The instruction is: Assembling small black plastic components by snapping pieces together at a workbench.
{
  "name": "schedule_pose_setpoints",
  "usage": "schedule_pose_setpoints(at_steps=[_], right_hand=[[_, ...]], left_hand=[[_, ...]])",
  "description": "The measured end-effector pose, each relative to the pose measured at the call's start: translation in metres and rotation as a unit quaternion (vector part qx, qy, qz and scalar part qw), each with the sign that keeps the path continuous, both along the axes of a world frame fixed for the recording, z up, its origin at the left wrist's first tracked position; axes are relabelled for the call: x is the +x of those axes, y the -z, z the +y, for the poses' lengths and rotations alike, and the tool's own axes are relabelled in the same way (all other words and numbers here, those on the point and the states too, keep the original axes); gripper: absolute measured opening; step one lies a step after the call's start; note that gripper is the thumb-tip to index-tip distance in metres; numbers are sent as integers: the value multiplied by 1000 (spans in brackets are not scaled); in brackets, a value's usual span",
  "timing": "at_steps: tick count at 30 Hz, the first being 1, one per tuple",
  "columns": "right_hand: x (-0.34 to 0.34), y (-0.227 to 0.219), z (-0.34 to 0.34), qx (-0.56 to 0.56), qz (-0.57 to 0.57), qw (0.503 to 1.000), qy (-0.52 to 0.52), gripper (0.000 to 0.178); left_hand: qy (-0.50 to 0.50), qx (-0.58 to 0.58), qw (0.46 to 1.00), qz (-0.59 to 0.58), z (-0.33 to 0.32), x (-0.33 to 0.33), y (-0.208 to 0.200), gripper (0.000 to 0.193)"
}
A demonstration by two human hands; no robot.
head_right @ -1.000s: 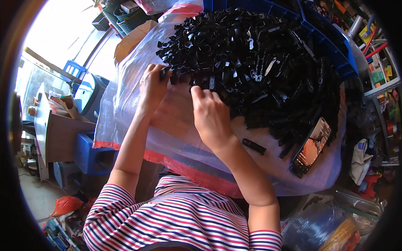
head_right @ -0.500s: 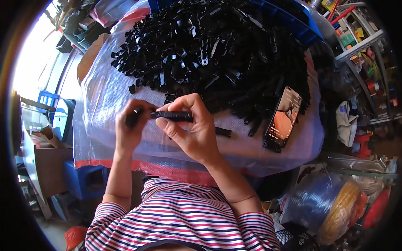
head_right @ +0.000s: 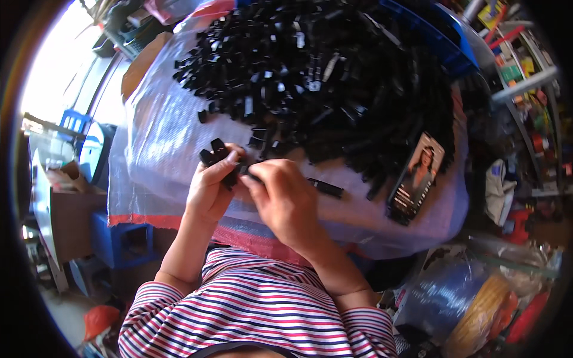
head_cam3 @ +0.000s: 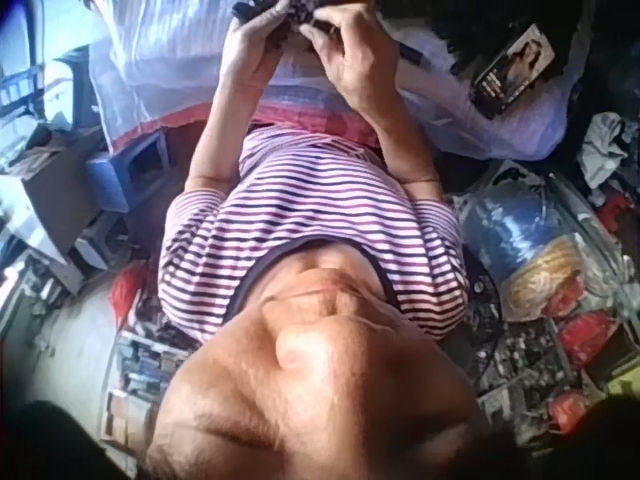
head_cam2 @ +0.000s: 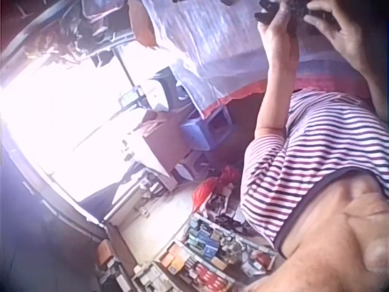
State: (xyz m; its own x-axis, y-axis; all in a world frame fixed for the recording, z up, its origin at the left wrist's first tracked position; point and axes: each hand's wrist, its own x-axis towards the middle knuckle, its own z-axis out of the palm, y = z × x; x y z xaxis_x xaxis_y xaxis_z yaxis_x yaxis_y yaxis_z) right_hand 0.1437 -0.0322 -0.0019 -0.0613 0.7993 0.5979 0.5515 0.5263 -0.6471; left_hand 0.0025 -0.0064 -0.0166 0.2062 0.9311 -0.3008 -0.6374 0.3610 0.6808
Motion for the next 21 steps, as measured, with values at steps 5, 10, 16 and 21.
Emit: schedule_pose_setpoints(at_steps=[5,10,16,21], right_hand=[[20,-8,-12,-179,58,982,7,26],[17,-12,-10,-185,108,977,-22,25],[15,-14,-11,-231,129,964,-23,24],[13,-10,-12,-230,128,965,-20,21]], left_hand=[[7,31,999,35,3,4,-2,13],[17,72,997,38,2,3,0,12],[-3,116,987,109,-1,4,-2,12],[-21,196,944,267,-6,5,-5,9]])
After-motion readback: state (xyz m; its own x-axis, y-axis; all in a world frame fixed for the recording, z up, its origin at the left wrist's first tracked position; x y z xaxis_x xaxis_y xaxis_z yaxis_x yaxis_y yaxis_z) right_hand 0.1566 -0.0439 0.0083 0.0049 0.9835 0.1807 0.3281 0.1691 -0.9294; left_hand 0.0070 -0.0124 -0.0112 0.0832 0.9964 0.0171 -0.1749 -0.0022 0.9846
